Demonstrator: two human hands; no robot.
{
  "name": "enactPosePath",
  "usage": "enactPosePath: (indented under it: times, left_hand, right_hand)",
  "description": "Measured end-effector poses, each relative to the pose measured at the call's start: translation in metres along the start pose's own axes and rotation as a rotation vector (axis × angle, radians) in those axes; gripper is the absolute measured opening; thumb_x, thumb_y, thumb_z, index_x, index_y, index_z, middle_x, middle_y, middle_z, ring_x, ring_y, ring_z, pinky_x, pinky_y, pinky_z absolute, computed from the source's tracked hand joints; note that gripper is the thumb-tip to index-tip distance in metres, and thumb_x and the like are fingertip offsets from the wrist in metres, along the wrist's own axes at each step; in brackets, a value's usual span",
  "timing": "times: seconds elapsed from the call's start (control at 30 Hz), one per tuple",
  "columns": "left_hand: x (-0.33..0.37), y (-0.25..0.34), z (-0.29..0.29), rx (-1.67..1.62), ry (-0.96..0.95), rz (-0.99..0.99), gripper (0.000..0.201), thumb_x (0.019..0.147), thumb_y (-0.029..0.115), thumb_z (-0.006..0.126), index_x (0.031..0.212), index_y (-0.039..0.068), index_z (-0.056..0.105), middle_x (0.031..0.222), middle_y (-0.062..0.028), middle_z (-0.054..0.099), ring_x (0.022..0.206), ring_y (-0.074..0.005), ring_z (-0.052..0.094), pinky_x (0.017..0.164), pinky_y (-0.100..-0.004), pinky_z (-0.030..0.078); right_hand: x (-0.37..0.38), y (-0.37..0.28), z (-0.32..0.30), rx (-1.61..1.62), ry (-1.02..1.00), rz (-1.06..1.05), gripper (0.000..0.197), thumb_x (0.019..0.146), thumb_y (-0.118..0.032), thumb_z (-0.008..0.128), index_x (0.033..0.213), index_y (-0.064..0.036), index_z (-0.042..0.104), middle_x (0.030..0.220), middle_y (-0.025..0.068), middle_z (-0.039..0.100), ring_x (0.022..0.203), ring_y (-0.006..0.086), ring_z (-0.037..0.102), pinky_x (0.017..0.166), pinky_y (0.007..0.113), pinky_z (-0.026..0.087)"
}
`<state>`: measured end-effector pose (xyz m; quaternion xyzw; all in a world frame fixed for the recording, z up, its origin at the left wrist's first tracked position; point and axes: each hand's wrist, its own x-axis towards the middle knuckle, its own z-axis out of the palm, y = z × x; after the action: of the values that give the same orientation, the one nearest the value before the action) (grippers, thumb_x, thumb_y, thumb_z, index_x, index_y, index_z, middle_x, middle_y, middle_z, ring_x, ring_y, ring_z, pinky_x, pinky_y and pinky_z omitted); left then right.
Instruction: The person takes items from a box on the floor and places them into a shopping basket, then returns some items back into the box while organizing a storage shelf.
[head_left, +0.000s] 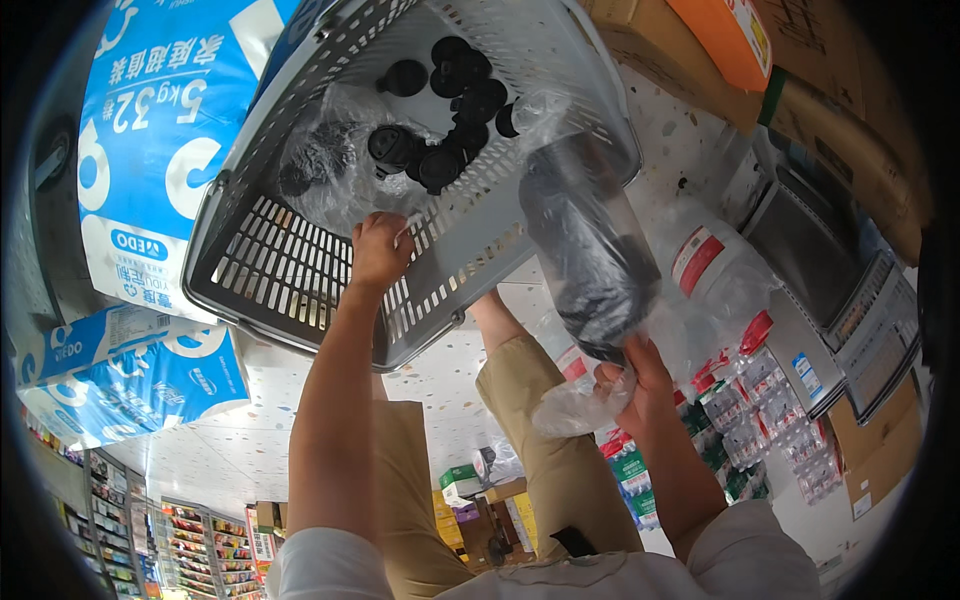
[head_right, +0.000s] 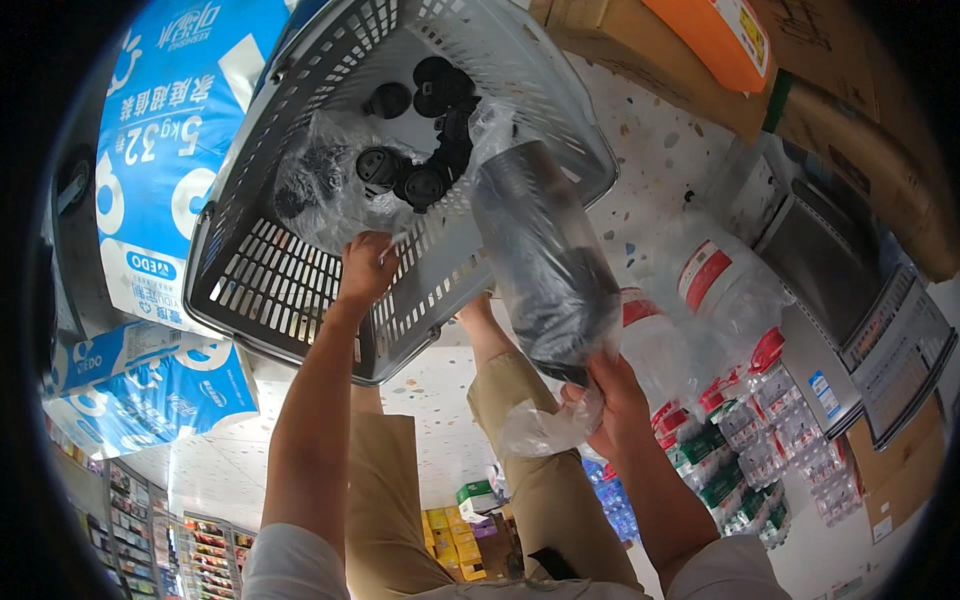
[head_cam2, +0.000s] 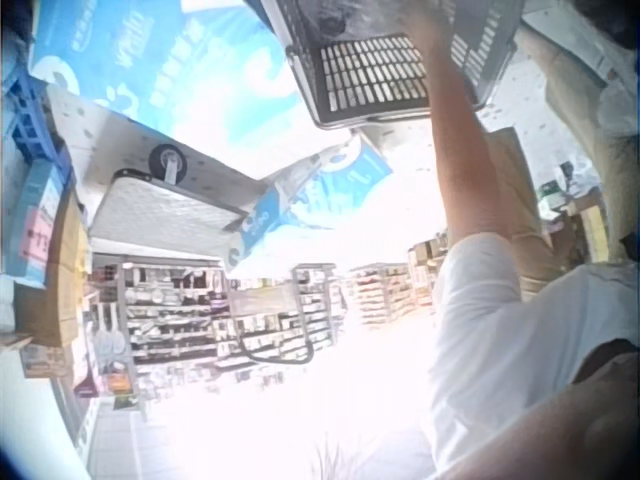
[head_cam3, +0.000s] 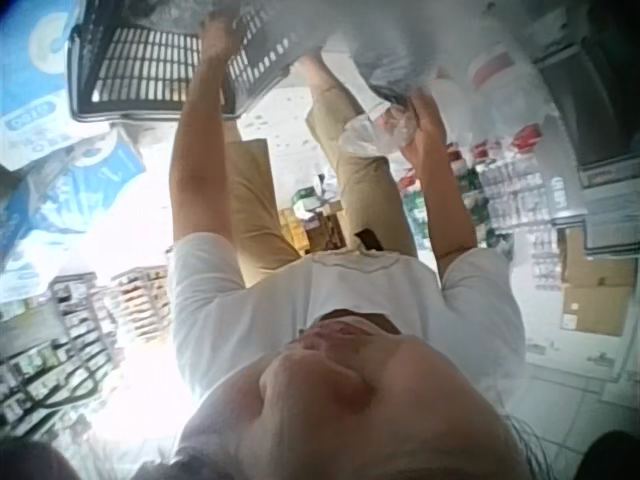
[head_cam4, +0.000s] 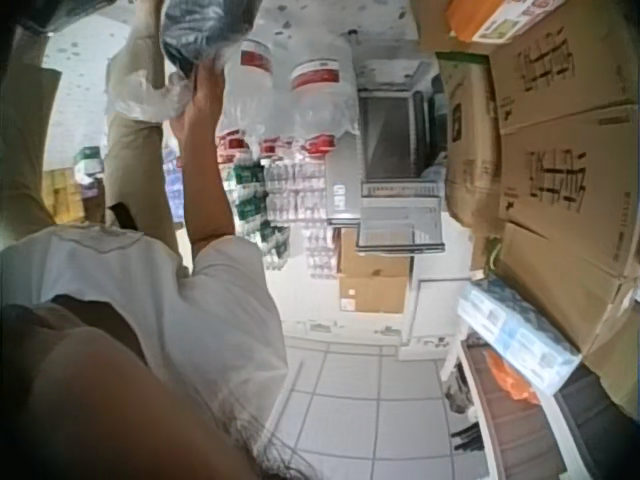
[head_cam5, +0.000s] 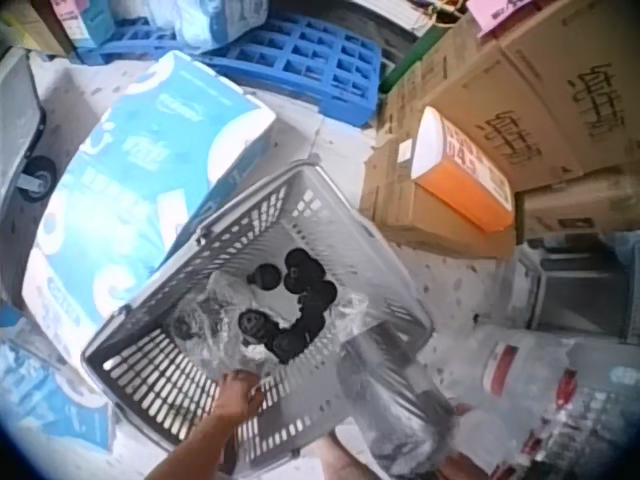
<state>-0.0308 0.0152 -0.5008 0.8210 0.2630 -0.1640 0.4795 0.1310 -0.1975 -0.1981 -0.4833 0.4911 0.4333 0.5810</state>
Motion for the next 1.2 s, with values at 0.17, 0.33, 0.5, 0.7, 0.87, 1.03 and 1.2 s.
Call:
enactPosePath:
  times: [0.17,0.33,0.5,0.7,0.87,1.03,1.2]
  left_hand:
    - [-0.051,0.065,-0.067,-0.163,0.272,0.04,0.013,0.072,0.001,0.066,0.075,-0.002,0.054,0.086,-0.0181,0.06,0.087,-0.0348,0.057,0.08,-0.04,0.044]
    - [-0.103,0.121,-0.119,0.142,0.18,0.019,0.011,0.074,0.001,0.061,0.083,0.008,0.061,0.08,-0.0041,0.057,0.088,-0.0256,0.053,0.093,-0.0409,0.033]
    - [-0.129,0.163,-0.136,0.325,0.397,-0.066,0.027,0.07,-0.003,0.059,0.088,0.016,0.065,0.089,0.0005,0.061,0.097,-0.025,0.048,0.093,-0.0396,0.029]
    - [-0.154,0.149,-0.137,-0.276,0.378,-0.268,0.02,0.074,-0.009,0.052,0.087,0.003,0.061,0.097,-0.0101,0.061,0.099,-0.0267,0.057,0.091,-0.0354,0.04]
    - [-0.164,0.141,-0.134,-0.871,0.611,-0.352,0.004,0.087,0.0,0.056,0.09,0.001,0.056,0.108,-0.0103,0.059,0.105,-0.0233,0.056,0.1,-0.0356,0.037]
    - [-0.162,0.138,-0.139,-1.251,0.68,-0.484,0.025,0.089,-0.001,0.053,0.112,0.004,0.047,0.1,-0.0028,0.051,0.09,-0.0121,0.057,0.097,-0.038,0.042]
    - [-0.164,0.132,-0.149,-1.347,0.735,-0.508,0.033,0.086,-0.005,0.051,0.118,0.004,0.046,0.116,-0.006,0.045,0.082,-0.0098,0.052,0.079,-0.029,0.046]
  right_hand:
    - [-0.017,0.008,-0.014,-0.046,0.0,-0.085,0.021,0.095,-0.031,0.051,0.106,-0.0138,0.052,0.078,-0.0005,0.053,0.062,0.0101,0.048,0.057,0.028,0.041]
    - [-0.026,0.017,-0.024,0.021,-0.092,-0.069,0.024,0.095,-0.02,0.053,0.116,-0.0084,0.054,0.096,0.002,0.061,0.077,0.0102,0.057,0.07,0.027,0.047]
    - [-0.033,0.017,-0.002,-0.143,0.027,-0.109,0.025,0.097,-0.018,0.049,0.118,-0.0046,0.055,0.1,0.0027,0.062,0.085,0.0103,0.058,0.078,0.026,0.048]
    - [-0.036,0.007,0.004,-0.623,-0.022,-0.247,0.028,0.098,-0.017,0.046,0.117,0.0019,0.056,0.098,0.0017,0.061,0.087,0.0056,0.054,0.078,0.024,0.045]
    - [-0.003,0.013,0.06,-1.009,-0.179,-0.539,0.041,0.096,-0.009,0.047,0.135,0.0023,0.042,0.107,0.0073,0.06,0.089,0.0104,0.057,0.078,0.025,0.046]
    - [0.07,0.073,0.126,-1.216,-0.378,-0.76,0.051,0.085,-0.011,0.061,0.134,-0.0161,0.047,0.116,0.0155,0.061,0.1,0.0295,0.063,0.083,0.034,0.05]
    - [0.102,0.13,0.154,-2.083,-0.324,-0.676,0.029,0.077,-0.022,0.07,0.105,-0.0147,0.064,0.102,0.011,0.065,0.087,0.0301,0.064,0.075,0.041,0.051]
